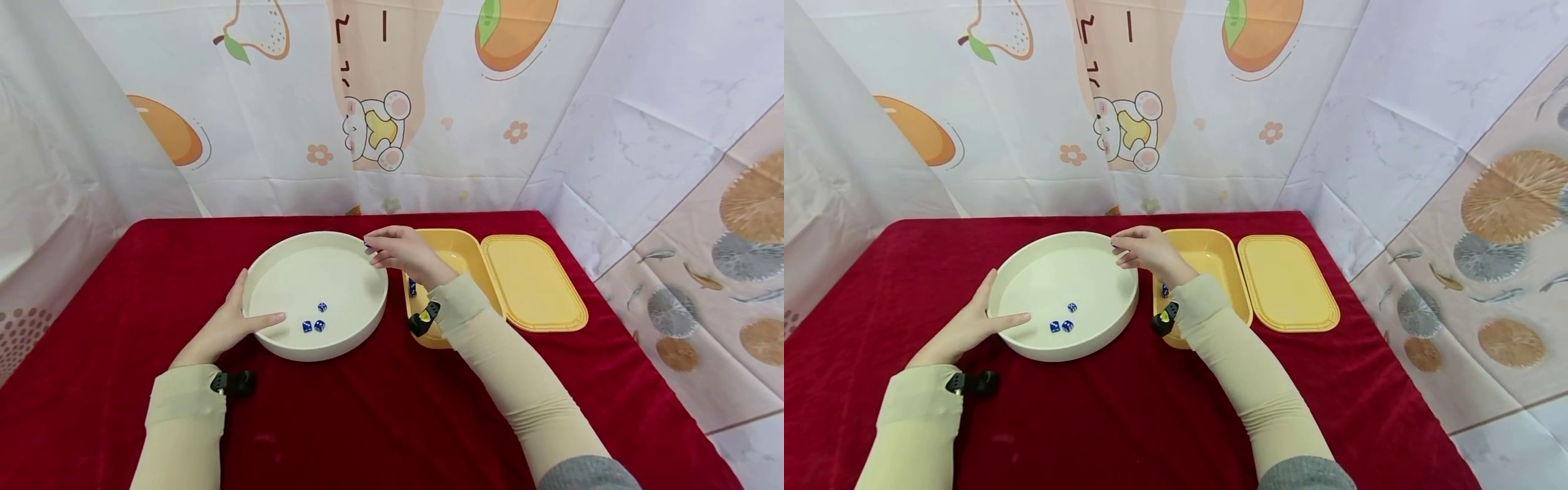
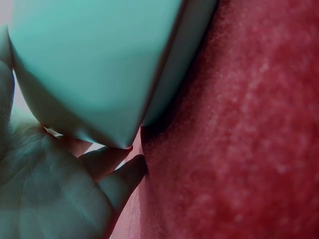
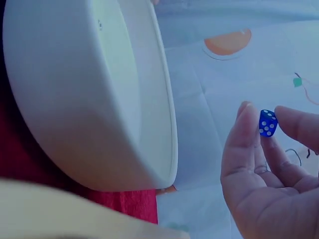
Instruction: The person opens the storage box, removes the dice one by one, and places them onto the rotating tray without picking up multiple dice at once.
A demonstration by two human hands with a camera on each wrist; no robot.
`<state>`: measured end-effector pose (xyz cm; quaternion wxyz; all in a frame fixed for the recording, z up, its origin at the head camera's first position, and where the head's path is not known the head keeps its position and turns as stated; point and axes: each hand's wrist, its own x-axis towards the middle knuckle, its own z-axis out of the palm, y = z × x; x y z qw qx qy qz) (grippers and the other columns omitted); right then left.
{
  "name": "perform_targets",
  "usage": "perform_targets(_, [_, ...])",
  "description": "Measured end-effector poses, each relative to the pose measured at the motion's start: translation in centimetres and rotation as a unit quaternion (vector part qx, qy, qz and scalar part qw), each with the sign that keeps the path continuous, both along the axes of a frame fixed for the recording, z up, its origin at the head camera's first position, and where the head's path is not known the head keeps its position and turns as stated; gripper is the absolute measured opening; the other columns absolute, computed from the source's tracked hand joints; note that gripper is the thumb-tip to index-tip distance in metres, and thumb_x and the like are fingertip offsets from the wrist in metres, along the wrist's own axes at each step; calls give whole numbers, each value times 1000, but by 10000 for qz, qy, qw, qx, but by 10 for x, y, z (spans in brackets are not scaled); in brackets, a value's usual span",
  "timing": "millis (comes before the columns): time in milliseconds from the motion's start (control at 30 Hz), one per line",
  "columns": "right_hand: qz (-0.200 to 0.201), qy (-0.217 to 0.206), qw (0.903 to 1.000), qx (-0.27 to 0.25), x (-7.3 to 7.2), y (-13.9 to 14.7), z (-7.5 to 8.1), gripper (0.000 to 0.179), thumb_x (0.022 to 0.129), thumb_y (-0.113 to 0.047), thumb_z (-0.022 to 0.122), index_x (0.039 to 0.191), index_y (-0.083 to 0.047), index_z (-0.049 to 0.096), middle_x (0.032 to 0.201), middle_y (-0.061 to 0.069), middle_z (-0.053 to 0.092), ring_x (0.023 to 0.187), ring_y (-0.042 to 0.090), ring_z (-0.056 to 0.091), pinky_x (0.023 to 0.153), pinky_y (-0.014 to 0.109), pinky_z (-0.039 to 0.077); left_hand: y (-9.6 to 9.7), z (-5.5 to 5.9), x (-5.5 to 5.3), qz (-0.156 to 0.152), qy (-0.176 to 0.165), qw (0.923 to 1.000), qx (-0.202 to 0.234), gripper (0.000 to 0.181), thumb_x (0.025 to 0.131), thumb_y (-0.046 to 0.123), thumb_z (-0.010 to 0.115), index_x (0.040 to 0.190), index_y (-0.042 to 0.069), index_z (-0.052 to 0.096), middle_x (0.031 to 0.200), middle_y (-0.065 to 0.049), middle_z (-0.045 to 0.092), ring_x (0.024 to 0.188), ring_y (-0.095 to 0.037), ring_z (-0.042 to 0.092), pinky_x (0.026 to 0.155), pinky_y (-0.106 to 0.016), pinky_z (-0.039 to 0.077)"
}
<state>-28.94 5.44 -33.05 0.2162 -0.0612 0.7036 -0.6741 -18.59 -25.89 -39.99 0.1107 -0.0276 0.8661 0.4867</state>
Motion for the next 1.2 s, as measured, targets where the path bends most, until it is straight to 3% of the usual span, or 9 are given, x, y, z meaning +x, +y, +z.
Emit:
perform_targets(467, [690,43,9951,707,11,-29,-5,35,99,-17,60,128,4,59,122,30,63,69,17,64,64,21,58,0,0,-2,25,-43,10000,-35,126,84,43,76,155,19,-25,165,-17,-17,152,-44,-3,117,-69,9])
perform_targets(733, [854,-8,9926,865,17,-45,-9,36,100,-17,60,129,2,59,90,12,64,60,13,58,61,20,55,-1,-1,-2,28,-40,10000,-19,126,84,44,77,155,18,-25,165,-16,-16,152,-44,-2,118,-69,10])
perform_targets(1200, [946,-104,9917,860,12,-58,-27,36,100,-13,57,131,7,57,80,6,61,57,12,57,58,19,54,-1,-2,-3,49,-92,9999,-89,126,84,45,76,154,19,-26,165,-17,-16,152,-44,-2,118,-69,10])
